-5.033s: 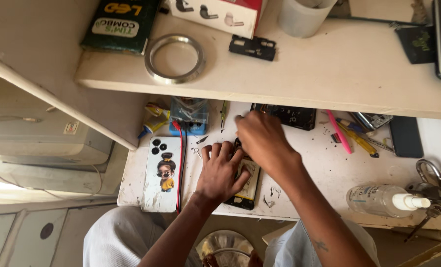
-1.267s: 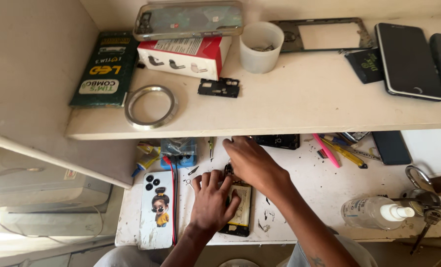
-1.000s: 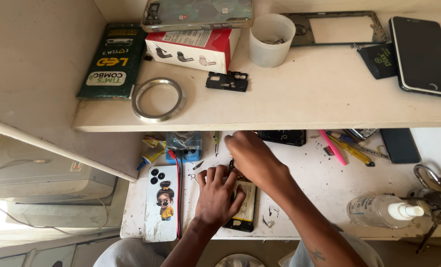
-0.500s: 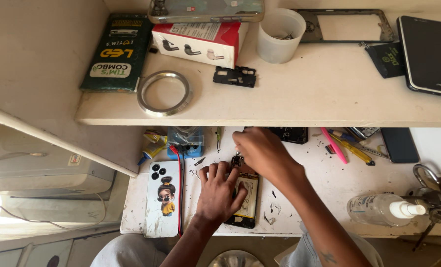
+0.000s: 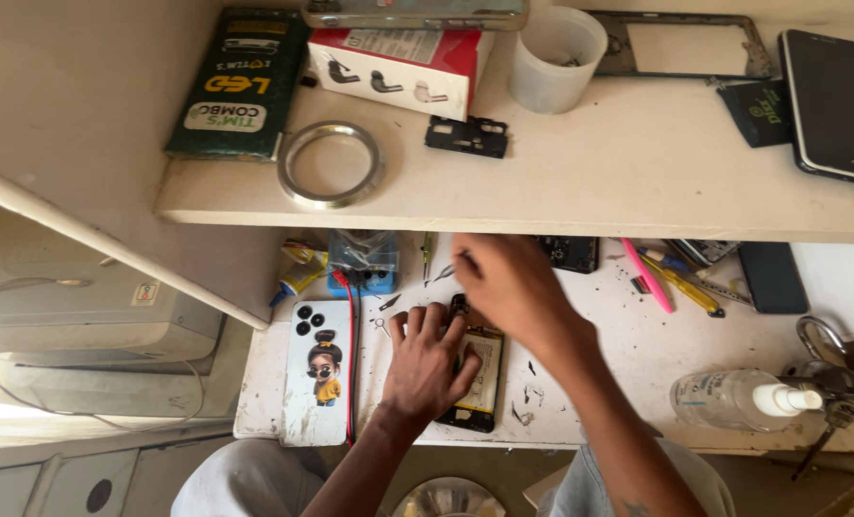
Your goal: The person works on a disassembled smartphone at a cluttered repair bench. They pry the old battery out of the phone body, peel away adhesive, position a new battery into the phone, and press and align it into place, occasionally using a small screwdriver and pry tool on the device.
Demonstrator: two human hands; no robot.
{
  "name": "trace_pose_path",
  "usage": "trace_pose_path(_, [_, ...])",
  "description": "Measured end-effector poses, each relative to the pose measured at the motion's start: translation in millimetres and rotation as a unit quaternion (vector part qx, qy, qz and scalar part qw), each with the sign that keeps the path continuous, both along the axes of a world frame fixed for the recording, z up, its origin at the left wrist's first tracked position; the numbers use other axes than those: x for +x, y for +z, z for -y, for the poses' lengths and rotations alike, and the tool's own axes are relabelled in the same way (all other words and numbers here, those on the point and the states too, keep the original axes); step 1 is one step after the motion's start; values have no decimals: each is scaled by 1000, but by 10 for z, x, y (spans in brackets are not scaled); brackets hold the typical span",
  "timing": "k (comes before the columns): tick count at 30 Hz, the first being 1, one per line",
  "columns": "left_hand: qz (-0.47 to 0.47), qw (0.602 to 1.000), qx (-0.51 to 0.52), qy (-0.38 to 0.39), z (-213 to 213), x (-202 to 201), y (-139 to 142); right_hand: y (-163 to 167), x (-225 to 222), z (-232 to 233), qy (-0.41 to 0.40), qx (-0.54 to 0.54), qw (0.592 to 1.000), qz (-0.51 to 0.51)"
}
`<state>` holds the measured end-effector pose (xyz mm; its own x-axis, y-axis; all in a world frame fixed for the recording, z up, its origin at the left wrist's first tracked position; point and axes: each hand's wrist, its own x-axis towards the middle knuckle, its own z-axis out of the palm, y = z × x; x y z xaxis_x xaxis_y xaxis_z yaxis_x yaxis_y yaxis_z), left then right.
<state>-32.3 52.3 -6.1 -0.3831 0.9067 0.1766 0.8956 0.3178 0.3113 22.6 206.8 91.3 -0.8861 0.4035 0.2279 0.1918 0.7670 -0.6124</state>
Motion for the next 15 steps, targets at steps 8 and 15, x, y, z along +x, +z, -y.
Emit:
trace_pose_path(8, [-31, 999, -6, -29, 16, -11, -9, -557, 754, -253, -253, -204, 939, -109])
trace_pose_path(15, [-14, 1000, 8, -21, 17, -12, 17, -894, 1067, -544, -254, -91, 963, -14])
